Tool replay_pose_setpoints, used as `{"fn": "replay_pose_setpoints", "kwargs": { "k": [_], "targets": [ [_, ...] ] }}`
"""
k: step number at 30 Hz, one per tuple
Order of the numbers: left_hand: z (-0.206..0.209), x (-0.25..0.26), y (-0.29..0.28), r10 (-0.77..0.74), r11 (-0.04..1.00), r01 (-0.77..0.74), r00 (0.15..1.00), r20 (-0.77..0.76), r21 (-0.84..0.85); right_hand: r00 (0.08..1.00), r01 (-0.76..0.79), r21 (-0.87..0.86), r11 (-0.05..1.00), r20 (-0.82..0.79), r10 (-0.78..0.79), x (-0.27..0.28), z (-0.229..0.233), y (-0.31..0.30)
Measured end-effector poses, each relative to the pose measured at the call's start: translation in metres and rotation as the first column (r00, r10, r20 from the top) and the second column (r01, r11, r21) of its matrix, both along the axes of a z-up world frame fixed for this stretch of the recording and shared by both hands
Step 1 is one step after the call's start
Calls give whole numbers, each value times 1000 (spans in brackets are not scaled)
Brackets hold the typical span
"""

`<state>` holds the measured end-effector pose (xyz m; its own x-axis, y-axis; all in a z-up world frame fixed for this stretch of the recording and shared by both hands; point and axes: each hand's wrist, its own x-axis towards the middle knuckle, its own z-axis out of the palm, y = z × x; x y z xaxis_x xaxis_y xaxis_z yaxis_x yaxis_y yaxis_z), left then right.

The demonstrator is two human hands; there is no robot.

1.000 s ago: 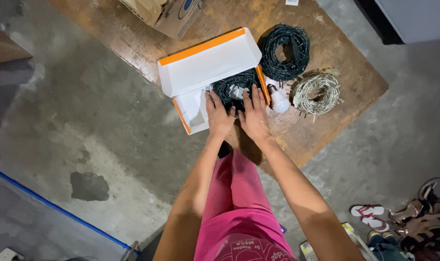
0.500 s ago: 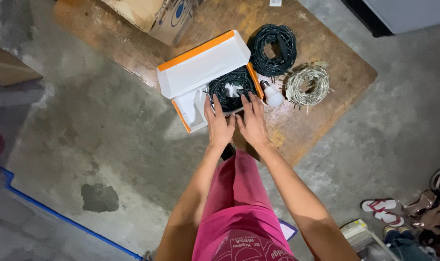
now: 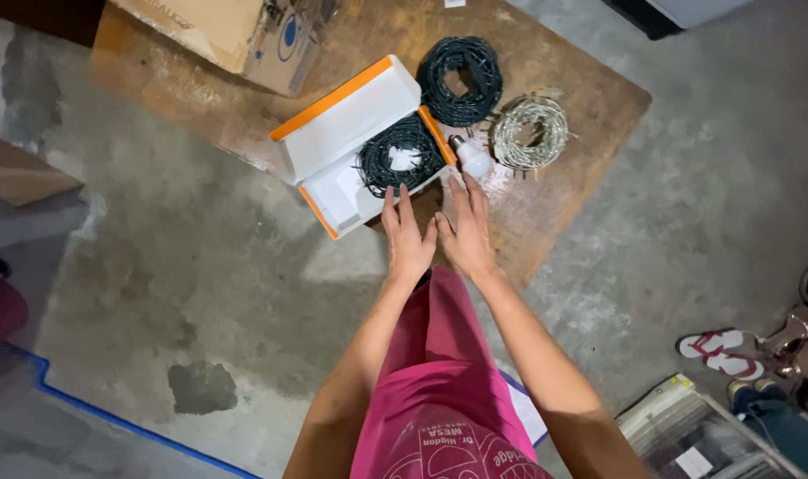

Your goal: The person opens an orange box on a wooden table, places coiled string lights and a light bulb inside, arranges the coils to fit, closes the lid, carries the box across the room, and sets it on a lower shelf.

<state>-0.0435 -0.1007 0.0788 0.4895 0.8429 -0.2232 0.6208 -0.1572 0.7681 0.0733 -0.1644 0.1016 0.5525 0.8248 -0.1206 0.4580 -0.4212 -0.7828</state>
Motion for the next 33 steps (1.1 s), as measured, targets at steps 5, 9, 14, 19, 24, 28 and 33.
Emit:
{"fn": "replay_pose_setpoints", "kwargs": {
  "k": [5, 9, 14, 19, 24, 28, 33],
  "targets": [
    [10, 12, -16, -62, 997, 61, 998, 16, 42, 997, 66, -2, 998, -33, -66, 11, 9, -25],
    [8, 27, -35, -71, 997, 72, 996, 46, -23, 994, 107, -47, 993, -27, -109, 25, 4, -46],
    [2, 58, -61, -53, 994, 59, 996, 66, -94, 995, 99, -45, 994, -8, -99, 57, -4, -69],
    [-16, 96, -84, -33, 996, 41, 994, 103, -79, 995, 100, -73, 992, 21, -99, 98, -14, -89],
    [-33, 126, -105, 5, 994, 4, 997, 83, -111, 994, 101, -69, 992, 39, -99, 134, -18, -98],
    [-54, 146, -115, 41, 986, -30, 997, 65, -167, 996, 83, -80, 993, 43, -79, 160, -26, -97],
    [-89, 173, -127, 102, 981, -98, 995, 15, -170, 997, 59, -97, 994, 55, -54, 190, -42, -89]
  ]
}}
